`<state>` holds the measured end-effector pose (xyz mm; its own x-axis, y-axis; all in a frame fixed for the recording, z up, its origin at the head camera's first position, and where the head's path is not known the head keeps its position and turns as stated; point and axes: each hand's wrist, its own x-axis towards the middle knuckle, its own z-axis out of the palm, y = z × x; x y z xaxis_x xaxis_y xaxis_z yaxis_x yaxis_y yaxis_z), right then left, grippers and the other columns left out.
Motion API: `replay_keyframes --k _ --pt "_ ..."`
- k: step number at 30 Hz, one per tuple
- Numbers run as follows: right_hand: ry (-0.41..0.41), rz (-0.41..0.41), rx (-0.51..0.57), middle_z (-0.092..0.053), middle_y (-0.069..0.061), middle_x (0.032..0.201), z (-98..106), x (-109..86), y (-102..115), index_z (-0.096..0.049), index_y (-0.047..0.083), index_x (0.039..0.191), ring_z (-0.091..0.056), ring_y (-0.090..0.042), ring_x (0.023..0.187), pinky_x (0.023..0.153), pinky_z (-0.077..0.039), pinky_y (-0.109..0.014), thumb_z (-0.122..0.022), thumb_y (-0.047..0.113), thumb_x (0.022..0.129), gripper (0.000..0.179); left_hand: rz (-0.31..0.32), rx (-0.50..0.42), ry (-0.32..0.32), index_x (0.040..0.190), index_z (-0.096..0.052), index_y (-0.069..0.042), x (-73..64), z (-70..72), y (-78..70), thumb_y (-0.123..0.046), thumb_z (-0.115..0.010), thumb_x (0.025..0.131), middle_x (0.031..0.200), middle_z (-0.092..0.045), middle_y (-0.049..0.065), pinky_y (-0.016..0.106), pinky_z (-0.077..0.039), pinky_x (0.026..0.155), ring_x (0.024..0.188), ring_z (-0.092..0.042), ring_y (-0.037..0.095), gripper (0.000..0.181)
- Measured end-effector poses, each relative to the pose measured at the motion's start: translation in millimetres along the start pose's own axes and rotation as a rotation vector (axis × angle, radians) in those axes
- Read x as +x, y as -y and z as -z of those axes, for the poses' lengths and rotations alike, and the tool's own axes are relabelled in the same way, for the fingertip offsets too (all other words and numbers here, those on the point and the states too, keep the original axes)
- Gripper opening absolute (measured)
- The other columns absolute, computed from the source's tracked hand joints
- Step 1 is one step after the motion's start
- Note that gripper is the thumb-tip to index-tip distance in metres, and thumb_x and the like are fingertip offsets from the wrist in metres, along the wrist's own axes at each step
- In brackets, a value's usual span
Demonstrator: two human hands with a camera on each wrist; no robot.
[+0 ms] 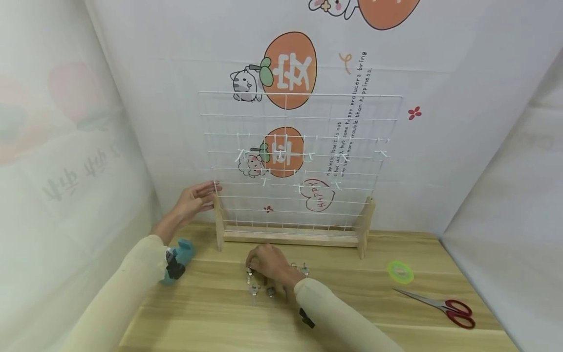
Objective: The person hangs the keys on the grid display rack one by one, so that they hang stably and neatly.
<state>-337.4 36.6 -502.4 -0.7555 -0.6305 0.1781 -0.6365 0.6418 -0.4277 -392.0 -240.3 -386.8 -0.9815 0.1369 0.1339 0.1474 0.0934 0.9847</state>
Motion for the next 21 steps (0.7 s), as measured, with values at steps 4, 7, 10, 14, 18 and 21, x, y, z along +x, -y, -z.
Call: replay_keyframes --k 4,7,10,14,18,21 --pt "-0.007 -0.011 0.038 -0.080 0.001 0.098 4.5 -4.3 2.1 -0.083 0.011 0.100 -0.054 0.006 0.058 0.052 -0.048 -0.014 -0.075 0.011 0.097 0.008 -0.004 0.002 -0.004 0.156 -0.045 -0.005 -1.2 -1.1 1.1 0.004 -0.054 0.106 0.153 -0.053 0.017 0.051 -0.048 0.111 0.144 -0.047 0.034 0.052" --pt "-0.009 -0.019 0.047 -0.080 0.000 0.099 8.4 -7.2 3.3 -0.083 0.012 0.102 -0.058 0.006 0.062 0.051 -0.049 -0.014 -0.075 0.011 0.097 0.009 0.001 -0.001 0.001 0.157 -0.044 -0.005 -1.9 -1.9 2.1 0.002 -0.054 0.106 0.154 -0.052 0.017 0.052 -0.047 0.112 0.146 -0.045 0.035 0.052" --pt "-0.008 -0.012 0.047 -0.080 0.000 0.101 10.5 -9.3 2.9 -0.083 0.012 0.104 -0.062 0.004 0.067 0.052 -0.049 -0.014 -0.075 0.012 0.098 0.010 0.013 -0.011 0.000 0.157 -0.043 -0.005 -3.2 -2.6 2.8 0.001 -0.054 0.107 0.154 -0.051 0.018 0.053 -0.046 0.113 0.147 -0.043 0.036 0.052" --pt "-0.021 0.025 0.050 -0.079 0.001 0.102 15.3 -11.1 2.5 -0.082 0.012 0.105 -0.068 0.000 0.079 0.060 -0.053 -0.012 -0.073 0.013 0.099 0.011 0.018 -0.013 -0.005 0.158 -0.043 -0.004 -4.2 -3.0 2.5 0.001 -0.054 0.107 0.155 -0.051 0.017 0.054 -0.045 0.113 0.147 -0.043 0.036 0.052" --pt "-0.035 0.063 0.063 -0.079 0.000 0.101 25.7 -11.0 6.9 -0.082 0.010 0.105 -0.070 -0.002 0.081 0.068 -0.056 -0.013 -0.074 0.012 0.098 0.010 0.020 -0.006 -0.006 0.158 -0.042 -0.004 -3.4 -2.8 1.5 0.001 -0.053 0.107 0.155 -0.051 0.017 0.055 -0.045 0.113 0.146 -0.044 0.035 0.052" --pt "-0.044 0.086 0.052 -0.080 0.000 0.097 34.8 -9.5 12.2 -0.082 0.009 0.103 -0.070 -0.002 0.077 0.068 -0.055 -0.013 -0.076 0.012 0.097 0.009 0.021 -0.003 -0.006 0.157 -0.043 -0.004 -3.2 -2.8 0.2 0.001 -0.053 0.107 0.155 -0.051 0.017 0.055 -0.045 0.112 0.146 -0.044 0.035 0.052"
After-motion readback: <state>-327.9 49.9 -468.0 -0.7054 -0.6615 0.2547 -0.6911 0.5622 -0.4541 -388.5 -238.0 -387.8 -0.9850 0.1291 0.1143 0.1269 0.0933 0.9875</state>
